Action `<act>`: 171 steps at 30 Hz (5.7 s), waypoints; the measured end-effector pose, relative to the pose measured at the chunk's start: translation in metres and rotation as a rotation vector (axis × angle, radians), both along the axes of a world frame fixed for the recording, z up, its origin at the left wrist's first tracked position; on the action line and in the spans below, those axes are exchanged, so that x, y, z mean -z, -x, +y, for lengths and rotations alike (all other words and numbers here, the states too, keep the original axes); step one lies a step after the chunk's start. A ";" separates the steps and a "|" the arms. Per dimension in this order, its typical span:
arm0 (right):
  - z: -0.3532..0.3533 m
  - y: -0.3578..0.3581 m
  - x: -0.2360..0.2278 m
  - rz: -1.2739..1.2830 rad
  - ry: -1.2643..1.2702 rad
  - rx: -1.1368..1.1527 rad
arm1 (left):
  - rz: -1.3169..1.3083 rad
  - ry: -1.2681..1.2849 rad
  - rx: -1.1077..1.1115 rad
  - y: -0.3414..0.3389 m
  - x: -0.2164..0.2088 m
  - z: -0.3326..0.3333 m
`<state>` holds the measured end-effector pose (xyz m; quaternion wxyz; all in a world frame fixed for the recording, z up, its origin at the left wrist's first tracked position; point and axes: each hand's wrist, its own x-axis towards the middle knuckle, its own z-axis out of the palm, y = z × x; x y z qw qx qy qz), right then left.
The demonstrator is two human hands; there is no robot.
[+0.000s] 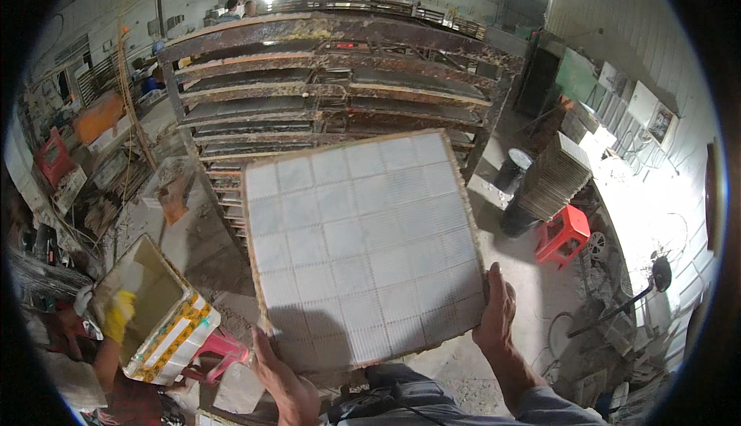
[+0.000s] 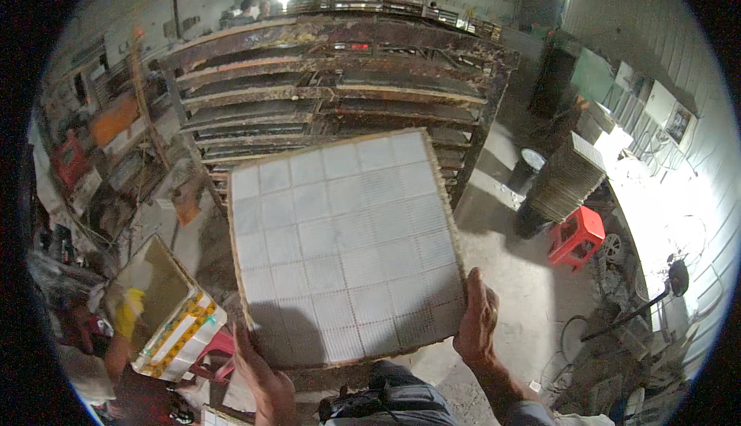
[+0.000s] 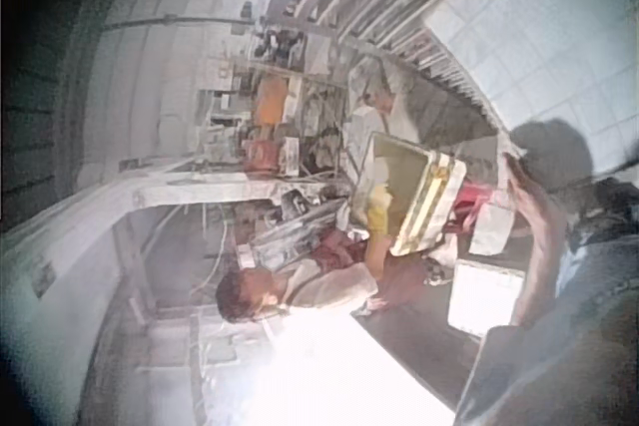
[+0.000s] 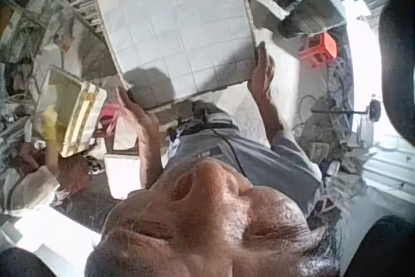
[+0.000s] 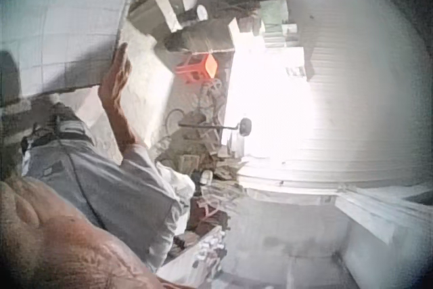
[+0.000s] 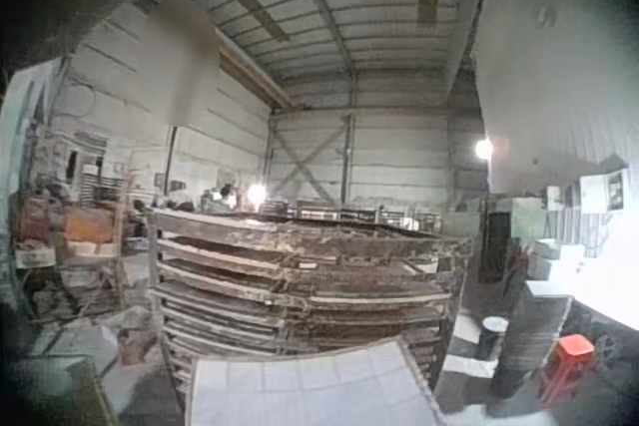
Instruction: The person repeatedly picks up square ceramic tiles from a nearby table and places them onto a multi-tiered metal drying rack. The person handles the tiles one at a time, moving between the table and the rack throughout the clip.
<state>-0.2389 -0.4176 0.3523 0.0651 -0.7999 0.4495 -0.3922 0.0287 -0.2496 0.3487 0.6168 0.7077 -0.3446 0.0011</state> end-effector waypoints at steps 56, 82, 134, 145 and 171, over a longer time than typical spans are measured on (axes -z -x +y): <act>-0.334 -0.039 -0.213 -1.383 -0.849 -0.359 | 0.932 0.113 0.482 -0.066 -0.249 -0.374; -0.429 -0.006 -0.147 -1.019 -0.494 -0.792 | 0.741 0.365 0.724 -0.076 -0.194 -0.423; 0.044 -0.172 0.259 1.208 -1.297 -0.965 | 1.175 0.362 -1.966 0.349 0.310 0.361; 0.119 -0.248 0.241 1.205 -1.246 -1.088 | 1.486 1.013 -2.074 0.409 0.328 0.323; 0.081 -0.207 0.287 1.010 -1.292 -0.921 | 1.407 0.921 -1.710 0.300 0.332 0.405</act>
